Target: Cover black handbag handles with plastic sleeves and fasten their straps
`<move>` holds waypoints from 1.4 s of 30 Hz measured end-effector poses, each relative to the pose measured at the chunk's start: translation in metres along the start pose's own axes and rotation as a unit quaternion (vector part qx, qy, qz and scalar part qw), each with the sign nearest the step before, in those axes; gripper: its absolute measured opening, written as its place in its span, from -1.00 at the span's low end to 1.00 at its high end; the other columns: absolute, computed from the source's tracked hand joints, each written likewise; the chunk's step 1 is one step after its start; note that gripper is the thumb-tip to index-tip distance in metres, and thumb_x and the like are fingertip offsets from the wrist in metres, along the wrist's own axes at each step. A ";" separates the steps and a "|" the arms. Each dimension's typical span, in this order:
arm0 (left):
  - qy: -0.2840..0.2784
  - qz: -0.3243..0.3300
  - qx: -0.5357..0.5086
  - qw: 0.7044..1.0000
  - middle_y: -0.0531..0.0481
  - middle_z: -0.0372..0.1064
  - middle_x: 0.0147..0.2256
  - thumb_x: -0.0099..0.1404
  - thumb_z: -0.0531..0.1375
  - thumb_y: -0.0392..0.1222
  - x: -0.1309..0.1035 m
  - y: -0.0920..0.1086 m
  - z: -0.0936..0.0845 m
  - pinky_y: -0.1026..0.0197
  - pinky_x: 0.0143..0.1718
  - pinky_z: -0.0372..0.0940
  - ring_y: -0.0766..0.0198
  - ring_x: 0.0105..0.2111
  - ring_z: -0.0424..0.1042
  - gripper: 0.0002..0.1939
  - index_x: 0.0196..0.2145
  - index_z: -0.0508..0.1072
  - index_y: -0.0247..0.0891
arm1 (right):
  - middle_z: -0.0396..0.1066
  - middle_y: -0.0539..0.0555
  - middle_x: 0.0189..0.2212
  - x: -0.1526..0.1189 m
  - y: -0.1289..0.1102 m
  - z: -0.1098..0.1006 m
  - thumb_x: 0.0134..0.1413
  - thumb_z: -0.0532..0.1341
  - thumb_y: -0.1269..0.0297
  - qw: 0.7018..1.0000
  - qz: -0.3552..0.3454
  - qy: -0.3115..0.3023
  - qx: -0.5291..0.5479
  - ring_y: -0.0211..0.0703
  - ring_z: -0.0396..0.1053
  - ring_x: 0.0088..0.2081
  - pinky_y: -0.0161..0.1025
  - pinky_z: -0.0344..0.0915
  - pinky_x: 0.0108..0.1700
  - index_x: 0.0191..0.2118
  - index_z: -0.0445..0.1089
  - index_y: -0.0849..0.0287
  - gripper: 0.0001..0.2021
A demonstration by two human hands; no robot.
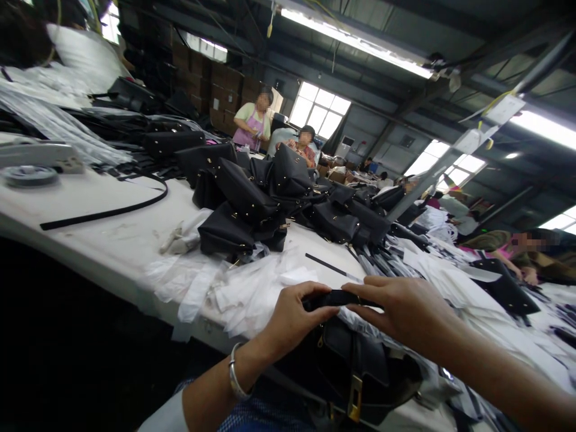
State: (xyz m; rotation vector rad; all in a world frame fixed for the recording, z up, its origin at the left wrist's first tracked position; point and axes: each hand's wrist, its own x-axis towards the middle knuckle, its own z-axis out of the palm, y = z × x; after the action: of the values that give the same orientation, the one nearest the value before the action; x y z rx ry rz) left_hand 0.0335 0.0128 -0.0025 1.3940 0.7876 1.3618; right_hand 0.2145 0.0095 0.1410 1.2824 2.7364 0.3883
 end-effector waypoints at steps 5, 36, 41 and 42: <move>-0.011 0.053 0.033 0.998 -0.01 0.56 -0.09 0.20 0.38 -0.14 -0.001 0.001 0.001 0.20 0.00 0.34 0.16 -0.08 0.51 -0.66 -0.04 0.57 -0.16 | 0.55 0.02 -0.30 0.000 0.000 -0.005 0.25 0.20 0.19 0.998 -0.011 -0.055 -0.023 -0.06 0.53 -0.35 -0.22 0.17 -0.46 0.00 0.47 -0.08 -0.76; -0.008 0.018 0.047 0.999 0.00 0.58 -0.19 0.15 0.39 -0.17 0.000 0.001 -0.002 0.23 -0.12 0.37 0.18 -0.18 0.53 -0.67 -0.10 0.55 -0.20 | 0.56 0.07 -0.30 0.015 0.007 0.013 0.20 0.26 0.23 0.987 -0.029 -0.041 0.150 -0.14 0.49 -0.33 -0.28 0.30 -0.28 -0.06 0.52 0.05 -0.79; -0.006 0.005 0.002 1.000 -0.02 0.57 -0.20 0.13 0.40 -0.18 -0.001 -0.003 0.002 0.23 -0.12 0.39 0.18 -0.19 0.54 -0.65 -0.12 0.53 -0.23 | 0.58 0.02 -0.34 0.016 0.007 0.007 0.15 0.26 0.29 0.987 -0.029 -0.064 0.141 -0.18 0.50 -0.38 -0.32 0.27 -0.34 -0.10 0.53 0.03 -0.80; -0.004 0.008 0.006 1.000 -0.01 0.57 -0.21 0.13 0.40 -0.17 -0.001 -0.004 0.002 0.23 -0.12 0.39 0.18 -0.20 0.54 -0.69 -0.15 0.54 -0.23 | 0.58 0.00 -0.37 0.017 0.007 0.006 0.13 0.26 0.30 0.987 -0.027 -0.072 0.140 -0.18 0.50 -0.40 -0.33 0.26 -0.36 -0.12 0.54 0.02 -0.80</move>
State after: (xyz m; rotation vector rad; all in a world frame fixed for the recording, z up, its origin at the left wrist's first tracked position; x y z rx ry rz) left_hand 0.0364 0.0127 -0.0059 1.4175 0.7826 1.3663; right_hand 0.2102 0.0276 0.1379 1.2346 2.7658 -0.0953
